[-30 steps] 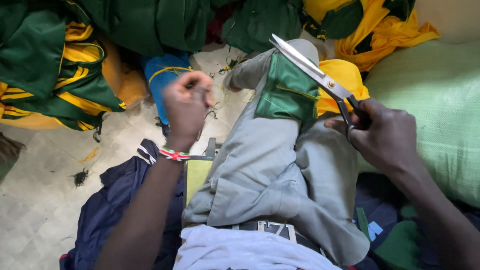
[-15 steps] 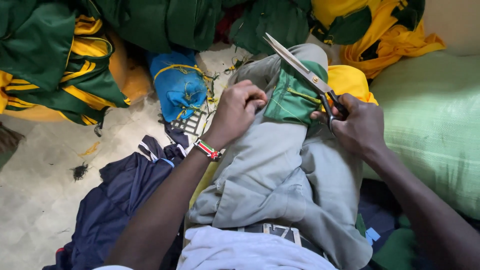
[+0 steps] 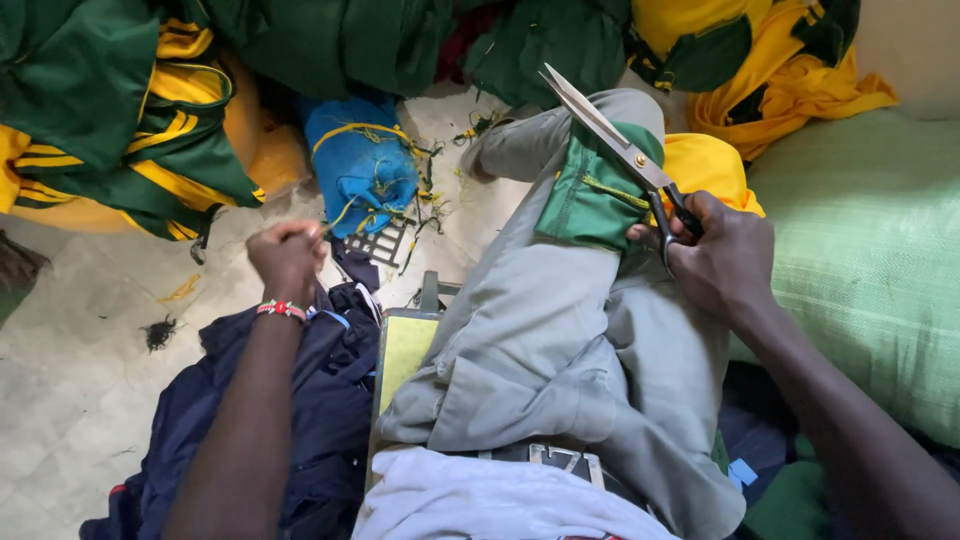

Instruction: The person sits on the floor and uses scissors to cut a yellow piece of fabric, then cuts a green piece of fabric. They trim the edges and remove excess material from both items.

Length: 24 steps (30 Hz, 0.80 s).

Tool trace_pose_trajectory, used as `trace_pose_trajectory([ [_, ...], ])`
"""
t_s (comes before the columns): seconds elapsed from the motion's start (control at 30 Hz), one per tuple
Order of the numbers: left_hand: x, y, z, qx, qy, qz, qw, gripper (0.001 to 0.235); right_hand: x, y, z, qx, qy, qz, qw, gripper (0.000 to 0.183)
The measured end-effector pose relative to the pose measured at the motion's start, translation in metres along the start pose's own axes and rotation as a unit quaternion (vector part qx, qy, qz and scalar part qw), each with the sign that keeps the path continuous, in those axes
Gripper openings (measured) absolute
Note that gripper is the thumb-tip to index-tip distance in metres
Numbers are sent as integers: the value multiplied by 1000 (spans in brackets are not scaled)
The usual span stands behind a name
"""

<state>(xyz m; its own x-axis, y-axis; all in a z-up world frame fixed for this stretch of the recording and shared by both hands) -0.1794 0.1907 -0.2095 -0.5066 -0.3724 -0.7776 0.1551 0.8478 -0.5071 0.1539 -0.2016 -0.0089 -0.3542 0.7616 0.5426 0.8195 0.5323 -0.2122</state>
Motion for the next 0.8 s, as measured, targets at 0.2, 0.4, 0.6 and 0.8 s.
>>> trace_pose_trajectory([
  [0.2, 143, 38, -50, -113, 330, -58, 936, 21, 17, -4, -3, 0, 10, 3, 1000, 17],
  [0.4, 107, 7, -12, 42, 93, 10, 995, 8, 4, -1, 1, -16, -70, -62, 996, 27],
  [0.6, 24, -35, 69, 178, 79, 48, 980, 47, 4, -1, 1, -11, -77, -51, 996, 41],
  [0.8, -1, -39, 77, 125, 50, -33, 990, 29, 5, -2, 2, -21, -86, -70, 994, 51],
])
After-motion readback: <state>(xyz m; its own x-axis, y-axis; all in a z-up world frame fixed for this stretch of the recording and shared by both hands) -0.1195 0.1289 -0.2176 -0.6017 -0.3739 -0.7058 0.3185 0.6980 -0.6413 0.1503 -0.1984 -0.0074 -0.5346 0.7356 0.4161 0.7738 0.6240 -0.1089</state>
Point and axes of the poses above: each hand's wrist, its own y-axis towards the middle knuckle, its own z-axis out of the palm, x = y × z, the point moved 3 cm from there along y, towards the middle knuckle, and after that the axes turned 6 degrees about y, right-handed, at the moved point
